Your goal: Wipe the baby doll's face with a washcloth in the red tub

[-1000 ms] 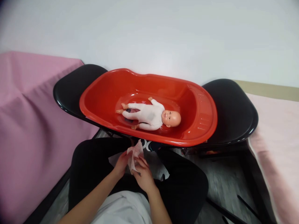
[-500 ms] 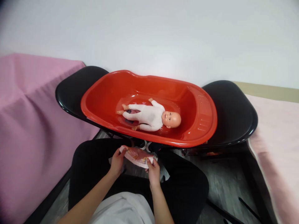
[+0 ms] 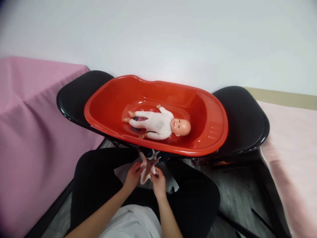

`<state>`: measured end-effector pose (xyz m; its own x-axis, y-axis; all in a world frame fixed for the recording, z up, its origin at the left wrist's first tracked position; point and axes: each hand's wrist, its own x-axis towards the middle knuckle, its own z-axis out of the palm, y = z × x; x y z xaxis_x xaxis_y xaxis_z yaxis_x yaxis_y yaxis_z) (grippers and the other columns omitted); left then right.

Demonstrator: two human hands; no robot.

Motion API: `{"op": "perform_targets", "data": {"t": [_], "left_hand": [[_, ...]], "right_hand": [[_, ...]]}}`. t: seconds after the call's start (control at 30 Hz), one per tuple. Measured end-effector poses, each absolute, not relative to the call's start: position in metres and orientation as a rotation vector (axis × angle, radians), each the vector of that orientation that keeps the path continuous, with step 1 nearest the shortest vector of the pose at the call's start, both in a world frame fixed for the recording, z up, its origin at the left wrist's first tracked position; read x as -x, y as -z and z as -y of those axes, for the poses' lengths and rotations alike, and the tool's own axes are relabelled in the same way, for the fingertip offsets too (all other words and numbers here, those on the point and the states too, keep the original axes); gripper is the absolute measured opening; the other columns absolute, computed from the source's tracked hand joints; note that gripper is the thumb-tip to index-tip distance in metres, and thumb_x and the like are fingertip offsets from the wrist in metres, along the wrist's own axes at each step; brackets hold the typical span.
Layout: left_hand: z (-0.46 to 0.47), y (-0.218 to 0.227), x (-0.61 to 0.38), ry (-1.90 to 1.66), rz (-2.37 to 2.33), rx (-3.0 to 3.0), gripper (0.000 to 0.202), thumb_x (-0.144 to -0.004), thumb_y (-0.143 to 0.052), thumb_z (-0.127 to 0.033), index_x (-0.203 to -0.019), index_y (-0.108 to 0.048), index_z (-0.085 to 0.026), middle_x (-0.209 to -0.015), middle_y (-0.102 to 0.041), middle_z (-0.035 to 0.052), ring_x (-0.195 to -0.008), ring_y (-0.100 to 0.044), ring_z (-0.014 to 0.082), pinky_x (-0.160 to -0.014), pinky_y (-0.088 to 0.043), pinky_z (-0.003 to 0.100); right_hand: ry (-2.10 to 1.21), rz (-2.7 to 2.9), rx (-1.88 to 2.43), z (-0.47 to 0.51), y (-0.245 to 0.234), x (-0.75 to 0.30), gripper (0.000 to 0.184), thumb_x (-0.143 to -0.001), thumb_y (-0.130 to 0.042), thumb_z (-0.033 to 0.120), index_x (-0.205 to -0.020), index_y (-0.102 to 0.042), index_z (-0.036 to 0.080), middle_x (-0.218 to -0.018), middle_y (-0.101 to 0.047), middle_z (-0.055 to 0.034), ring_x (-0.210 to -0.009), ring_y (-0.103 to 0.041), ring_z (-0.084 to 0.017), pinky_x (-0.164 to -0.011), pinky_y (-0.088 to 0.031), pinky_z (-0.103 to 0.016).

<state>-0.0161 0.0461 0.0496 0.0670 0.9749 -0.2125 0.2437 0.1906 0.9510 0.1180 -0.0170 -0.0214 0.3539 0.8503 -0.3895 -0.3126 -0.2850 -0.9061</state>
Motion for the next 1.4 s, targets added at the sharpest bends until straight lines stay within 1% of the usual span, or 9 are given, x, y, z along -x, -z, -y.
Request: {"op": "perform_targets", "data": {"t": [0.13,0.3,0.47,0.6,0.87,1.03,1.17,1.27,1.4], "left_hand": [[-0.033,-0.042,0.009,-0.764,-1.352,-1.345,0.038,-0.090,-0.063,-0.053,-0.075,-0.074,-0.020,-0.082,-0.060,0.0054,-0.077,-0.063,0.0239,-0.073,-0.050,0.035],[-0.023,-0.033,0.008,-0.644,-1.299,-1.541,0.037,-0.098,-0.053,-0.045,-0.102,-0.081,-0.021,-0.094,-0.066,0.0074,-0.091,-0.067,0.0261,-0.090,-0.052,0.040],[-0.019,-0.036,0.007,-0.563,-1.280,-1.611,0.045,-0.103,-0.047,-0.047,-0.113,-0.080,-0.019,-0.098,-0.064,0.0079,-0.092,-0.067,0.0253,-0.089,-0.053,0.039],[-0.018,-0.039,0.003,-0.558,-1.281,-1.601,0.045,-0.103,-0.045,-0.049,-0.111,-0.079,-0.019,-0.101,-0.063,0.0093,-0.096,-0.067,0.0270,-0.094,-0.053,0.042],[-0.019,-0.036,0.001,-0.628,-1.244,-1.497,0.034,-0.100,-0.050,-0.047,-0.093,-0.072,-0.022,-0.099,-0.066,0.0095,-0.101,-0.066,0.0280,-0.102,-0.053,0.043],[-0.021,-0.036,0.001,-0.649,-1.284,-1.422,0.041,-0.096,-0.052,-0.052,-0.097,-0.076,-0.019,-0.093,-0.064,0.0082,-0.093,-0.065,0.0285,-0.091,-0.053,0.043],[-0.022,-0.037,0.002,-0.622,-1.276,-1.422,0.043,-0.097,-0.051,-0.052,-0.099,-0.078,-0.018,-0.095,-0.066,0.0089,-0.095,-0.066,0.0288,-0.094,-0.052,0.043],[-0.019,-0.036,0.001,-0.590,-1.247,-1.445,0.036,-0.096,-0.053,-0.044,-0.102,-0.077,-0.019,-0.097,-0.066,0.0083,-0.096,-0.065,0.0279,-0.094,-0.052,0.042],[-0.015,-0.032,-0.001,-0.573,-1.219,-1.516,0.027,-0.087,-0.054,-0.023,-0.104,-0.074,-0.019,-0.099,-0.065,0.0073,-0.095,-0.066,0.0250,-0.089,-0.053,0.038]], "right_hand": [[-1.205,0.595,1.426,0.019,0.012,-0.120,0.044,-0.084,-0.081,0.059,-0.105,-0.082,0.020,-0.091,-0.081,-0.0073,-0.083,-0.075,-0.025,-0.079,-0.061,-0.036],[-1.134,0.639,1.473,0.018,0.001,-0.124,0.039,-0.084,-0.080,0.058,-0.096,-0.085,0.021,-0.095,-0.083,-0.0083,-0.089,-0.076,-0.026,-0.087,-0.061,-0.038],[-1.102,0.627,1.487,0.017,-0.004,-0.127,0.040,-0.085,-0.079,0.058,-0.100,-0.088,0.022,-0.107,-0.085,-0.0106,-0.101,-0.079,-0.030,-0.098,-0.061,-0.043],[-1.112,0.661,1.470,0.017,-0.005,-0.127,0.039,-0.087,-0.078,0.055,-0.106,-0.088,0.022,-0.113,-0.084,-0.0111,-0.107,-0.079,-0.031,-0.104,-0.060,-0.046],[-1.120,0.630,1.440,0.018,-0.008,-0.121,0.034,-0.085,-0.079,0.048,-0.104,-0.085,0.021,-0.105,-0.085,-0.0099,-0.099,-0.079,-0.028,-0.098,-0.062,-0.042],[-1.110,0.641,1.455,0.018,-0.012,-0.121,0.032,-0.085,-0.079,0.049,-0.100,-0.084,0.021,-0.100,-0.084,-0.0095,-0.092,-0.078,-0.026,-0.090,-0.063,-0.039],[-1.086,0.680,1.452,0.018,-0.015,-0.121,0.034,-0.085,-0.080,0.052,-0.098,-0.084,0.021,-0.099,-0.084,-0.0098,-0.091,-0.078,-0.026,-0.088,-0.063,-0.038],[-1.109,0.681,1.428,0.018,-0.014,-0.120,0.034,-0.085,-0.081,0.052,-0.099,-0.082,0.021,-0.102,-0.083,-0.0092,-0.095,-0.078,-0.027,-0.092,-0.062,-0.039],[-1.131,0.670,1.431,0.019,-0.007,-0.121,0.035,-0.088,-0.080,0.054,-0.101,-0.077,0.022,-0.095,-0.080,-0.0061,-0.090,-0.075,-0.024,-0.089,-0.060,-0.036]]}}
